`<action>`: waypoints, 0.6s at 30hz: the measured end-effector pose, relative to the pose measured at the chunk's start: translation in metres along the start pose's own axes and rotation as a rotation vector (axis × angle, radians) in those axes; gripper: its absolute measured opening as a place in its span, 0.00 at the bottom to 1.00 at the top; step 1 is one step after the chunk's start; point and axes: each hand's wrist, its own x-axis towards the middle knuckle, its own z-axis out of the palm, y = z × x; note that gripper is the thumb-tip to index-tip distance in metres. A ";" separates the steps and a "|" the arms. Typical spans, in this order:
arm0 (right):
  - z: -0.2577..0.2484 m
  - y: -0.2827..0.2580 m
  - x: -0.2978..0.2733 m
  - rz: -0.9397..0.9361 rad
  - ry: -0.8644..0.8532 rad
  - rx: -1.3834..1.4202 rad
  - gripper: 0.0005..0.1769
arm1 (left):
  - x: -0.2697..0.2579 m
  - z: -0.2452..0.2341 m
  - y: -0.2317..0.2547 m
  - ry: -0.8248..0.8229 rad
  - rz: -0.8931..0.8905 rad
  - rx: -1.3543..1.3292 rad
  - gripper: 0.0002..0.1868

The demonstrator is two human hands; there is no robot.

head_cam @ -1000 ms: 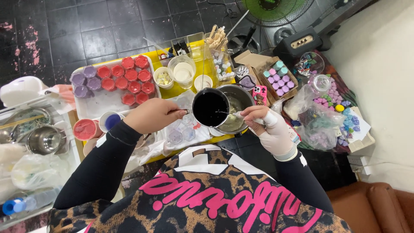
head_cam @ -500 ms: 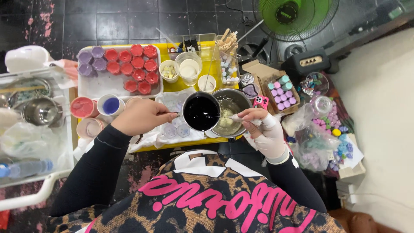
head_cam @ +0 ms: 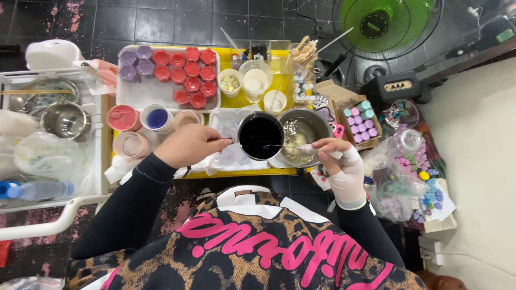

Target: Preparing materials and cleaning containers for making candles.

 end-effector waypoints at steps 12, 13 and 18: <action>0.112 0.029 -0.015 -0.052 0.034 0.012 0.06 | -0.044 -0.059 -0.096 0.042 0.127 -0.105 0.18; 0.121 0.032 -0.015 -0.050 0.037 0.013 0.06 | -0.047 -0.066 -0.101 0.039 0.127 -0.104 0.18; 0.162 0.049 -0.013 -0.055 0.037 -0.035 0.06 | -0.054 -0.093 -0.130 0.038 -0.053 0.044 0.19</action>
